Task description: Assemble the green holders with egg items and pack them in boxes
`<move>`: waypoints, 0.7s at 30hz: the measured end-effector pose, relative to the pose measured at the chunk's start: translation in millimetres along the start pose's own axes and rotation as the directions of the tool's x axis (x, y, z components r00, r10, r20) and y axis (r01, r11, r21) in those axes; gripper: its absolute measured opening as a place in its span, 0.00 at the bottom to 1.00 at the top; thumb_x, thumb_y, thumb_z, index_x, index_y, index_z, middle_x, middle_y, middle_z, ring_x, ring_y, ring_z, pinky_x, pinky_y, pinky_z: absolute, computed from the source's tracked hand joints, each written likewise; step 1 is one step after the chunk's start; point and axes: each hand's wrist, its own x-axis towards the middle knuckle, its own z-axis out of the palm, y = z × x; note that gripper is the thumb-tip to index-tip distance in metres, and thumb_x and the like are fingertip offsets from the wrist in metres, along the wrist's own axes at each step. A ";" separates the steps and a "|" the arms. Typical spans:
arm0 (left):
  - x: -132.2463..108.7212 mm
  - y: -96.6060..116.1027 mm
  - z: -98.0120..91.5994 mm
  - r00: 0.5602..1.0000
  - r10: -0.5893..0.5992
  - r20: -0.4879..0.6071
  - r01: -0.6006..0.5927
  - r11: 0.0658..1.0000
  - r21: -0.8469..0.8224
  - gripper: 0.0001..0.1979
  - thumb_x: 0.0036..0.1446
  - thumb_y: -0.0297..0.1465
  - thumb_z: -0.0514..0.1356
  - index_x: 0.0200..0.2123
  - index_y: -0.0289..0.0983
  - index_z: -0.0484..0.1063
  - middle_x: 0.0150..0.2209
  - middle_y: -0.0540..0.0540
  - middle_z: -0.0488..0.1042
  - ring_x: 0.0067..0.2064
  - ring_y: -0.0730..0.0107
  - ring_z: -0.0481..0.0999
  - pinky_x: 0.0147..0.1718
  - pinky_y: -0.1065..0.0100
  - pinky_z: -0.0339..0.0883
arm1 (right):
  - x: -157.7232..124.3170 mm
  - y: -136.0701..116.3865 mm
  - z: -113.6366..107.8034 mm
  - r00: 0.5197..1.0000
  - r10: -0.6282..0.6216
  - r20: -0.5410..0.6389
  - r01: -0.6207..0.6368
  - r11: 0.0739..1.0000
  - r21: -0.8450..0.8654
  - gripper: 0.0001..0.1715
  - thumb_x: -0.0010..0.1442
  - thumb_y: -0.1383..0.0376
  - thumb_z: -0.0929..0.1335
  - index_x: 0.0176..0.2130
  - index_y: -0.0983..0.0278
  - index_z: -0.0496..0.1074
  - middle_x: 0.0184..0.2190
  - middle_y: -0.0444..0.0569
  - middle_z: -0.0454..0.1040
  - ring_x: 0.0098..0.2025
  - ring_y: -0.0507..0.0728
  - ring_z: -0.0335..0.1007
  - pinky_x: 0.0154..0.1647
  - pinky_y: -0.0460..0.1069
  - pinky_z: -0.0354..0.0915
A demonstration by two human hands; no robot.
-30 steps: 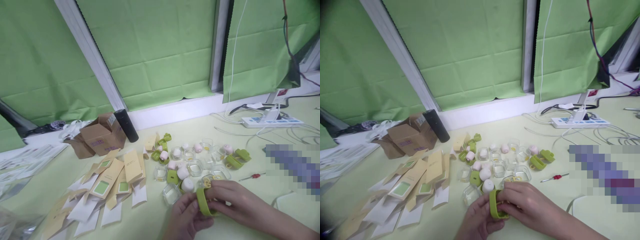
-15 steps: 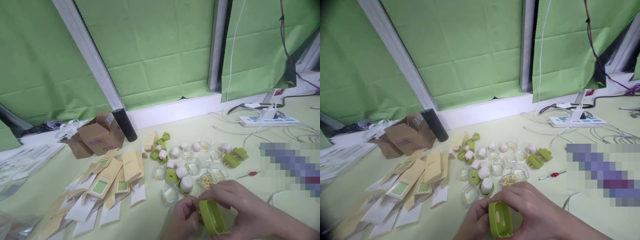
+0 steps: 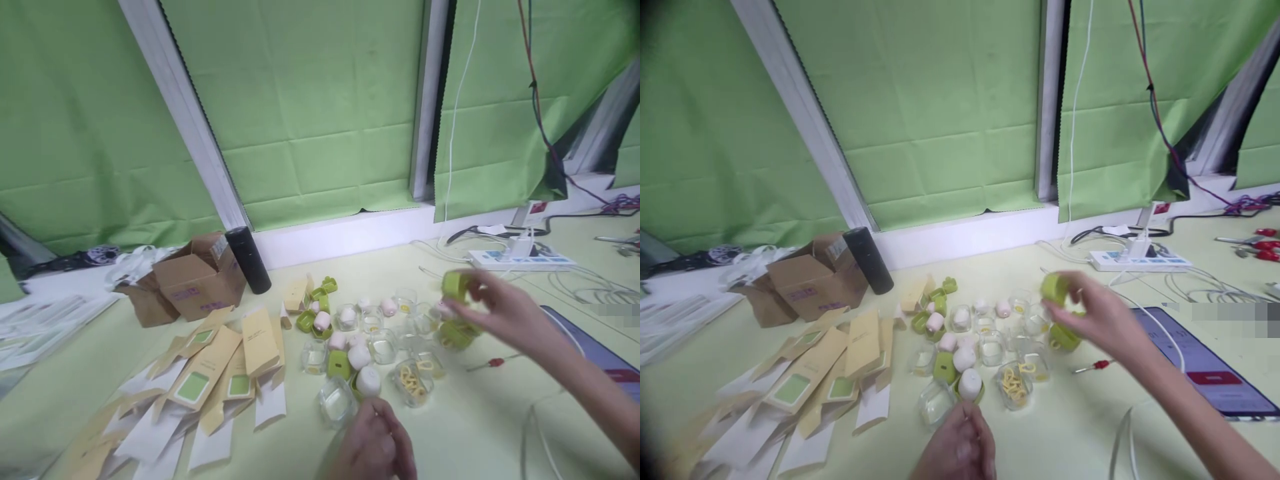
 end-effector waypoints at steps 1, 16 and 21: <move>-4.9 7.6 1.6 0.997 0.074 0.000 -0.073 0.982 0.175 0.19 0.49 0.45 0.62 0.32 0.40 0.57 0.24 0.54 0.67 0.24 0.74 0.68 0.25 0.72 0.59 | 13.4 15.6 -2.8 0.990 0.131 -0.049 -0.137 0.978 -0.157 0.32 0.48 0.44 0.67 0.45 0.61 0.68 0.31 0.52 0.75 0.28 0.63 0.70 0.23 0.52 0.61; 32.7 164.2 -33.9 0.882 0.403 -0.245 0.418 -0.426 0.803 0.13 0.61 0.26 0.49 0.42 0.31 0.72 0.44 0.35 0.73 0.50 0.52 0.66 0.52 0.48 0.54 | 25.9 44.1 16.4 0.914 0.380 0.142 -0.400 0.788 0.467 0.14 0.52 0.54 0.67 0.37 0.58 0.64 0.22 0.42 0.64 0.26 0.57 0.66 0.26 0.51 0.61; 81.2 169.5 -46.1 0.901 0.262 -0.347 0.430 -0.423 0.798 0.16 0.60 0.37 0.57 0.48 0.36 0.68 0.50 0.43 0.70 0.50 0.60 0.71 0.49 0.51 0.65 | 1.9 2.0 42.8 0.865 0.223 0.449 -0.500 0.459 0.735 0.12 0.50 0.65 0.69 0.38 0.60 0.68 0.30 0.46 0.70 0.31 0.54 0.70 0.32 0.48 0.71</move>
